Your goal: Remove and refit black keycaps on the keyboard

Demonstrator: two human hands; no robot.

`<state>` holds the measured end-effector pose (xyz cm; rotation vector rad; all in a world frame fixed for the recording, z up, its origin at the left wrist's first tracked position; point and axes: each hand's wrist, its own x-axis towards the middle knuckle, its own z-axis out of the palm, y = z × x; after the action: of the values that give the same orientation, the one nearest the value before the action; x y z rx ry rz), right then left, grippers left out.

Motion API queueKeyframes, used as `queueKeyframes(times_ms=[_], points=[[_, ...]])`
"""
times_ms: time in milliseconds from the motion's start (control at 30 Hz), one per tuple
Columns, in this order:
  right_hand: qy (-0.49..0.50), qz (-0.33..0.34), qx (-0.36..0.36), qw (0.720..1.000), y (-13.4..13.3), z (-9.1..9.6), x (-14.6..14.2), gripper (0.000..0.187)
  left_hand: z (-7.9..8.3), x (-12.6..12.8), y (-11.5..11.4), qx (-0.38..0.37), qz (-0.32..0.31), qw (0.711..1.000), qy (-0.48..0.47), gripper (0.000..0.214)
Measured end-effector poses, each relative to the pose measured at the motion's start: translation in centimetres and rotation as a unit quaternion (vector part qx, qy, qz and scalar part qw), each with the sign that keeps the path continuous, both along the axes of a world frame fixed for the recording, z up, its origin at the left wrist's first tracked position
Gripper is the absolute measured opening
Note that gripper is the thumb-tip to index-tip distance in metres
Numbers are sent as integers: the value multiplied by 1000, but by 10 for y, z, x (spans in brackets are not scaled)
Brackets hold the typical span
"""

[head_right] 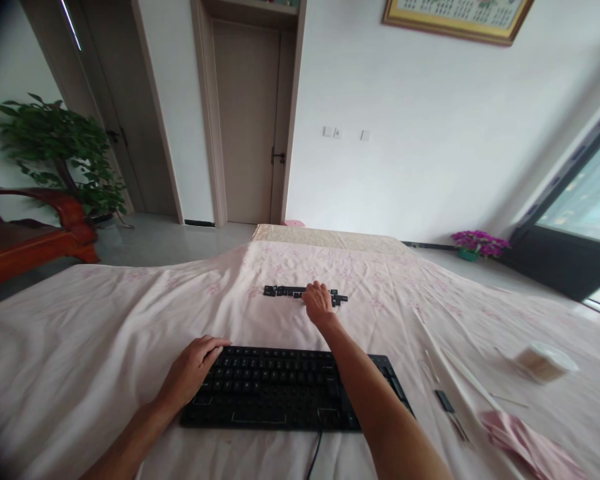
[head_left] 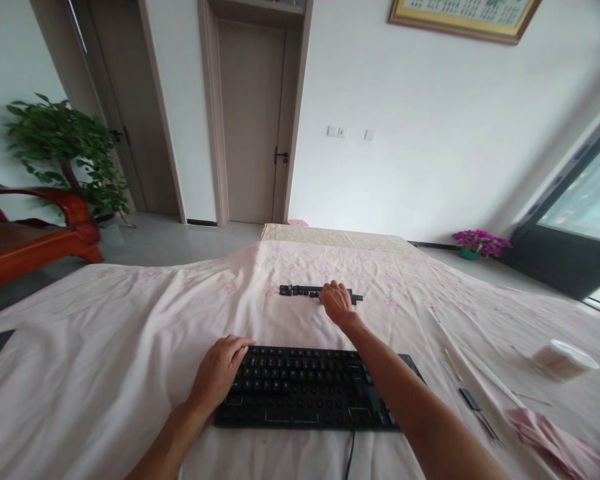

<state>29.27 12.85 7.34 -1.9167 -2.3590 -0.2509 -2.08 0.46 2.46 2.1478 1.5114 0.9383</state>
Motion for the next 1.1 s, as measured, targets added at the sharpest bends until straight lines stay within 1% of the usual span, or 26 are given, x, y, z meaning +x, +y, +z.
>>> queueKeyframes(times_ms=[100, 200, 300, 400, 567, 700, 833, 933, 1033, 1067, 1100], points=[[6, 4, -21, 1000, 0, 1, 1, 22, 5, 0, -2, -9, -9, 1000, 0, 36], [27, 12, -55, 998, -6, 1, -5, 15, 9, 0, -3, -8, -23, 999, 22, 37], [54, 29, -89, 994, -16, -4, -15, 16, 10, 1, -4, -7, -21, 999, 37, 42], [77, 36, -102, 991, -27, -10, -24, 17, 9, 2, -5, -6, -16, 999, 32, 41], [97, 2, -84, 992, -38, -17, -30, 26, 8, 2, -7, 2, -12, 1000, 26, 38], [103, -18, -80, 991, -45, -19, -35, 23, 8, 0, -7, 4, -14, 1000, 15, 31], [121, -21, -74, 990, -49, -15, -39, 23, 7, -1, -5, -1, -17, 1000, 0, 29], [142, -21, -65, 987, -57, -7, -39, 21, 6, -1, -3, 1, -10, 1000, -2, 27], [173, -10, -43, 984, -77, 2, -39, 24, 5, -1, -3, -1, -6, 1000, -1, 28], [190, -2, -32, 981, -88, 4, -40, 25, 5, -1, -3, -2, -5, 1000, 0, 28], [228, 13, -13, 973, -100, 6, -40, 25, 5, -1, -3, -4, -4, 1000, 0, 28]])
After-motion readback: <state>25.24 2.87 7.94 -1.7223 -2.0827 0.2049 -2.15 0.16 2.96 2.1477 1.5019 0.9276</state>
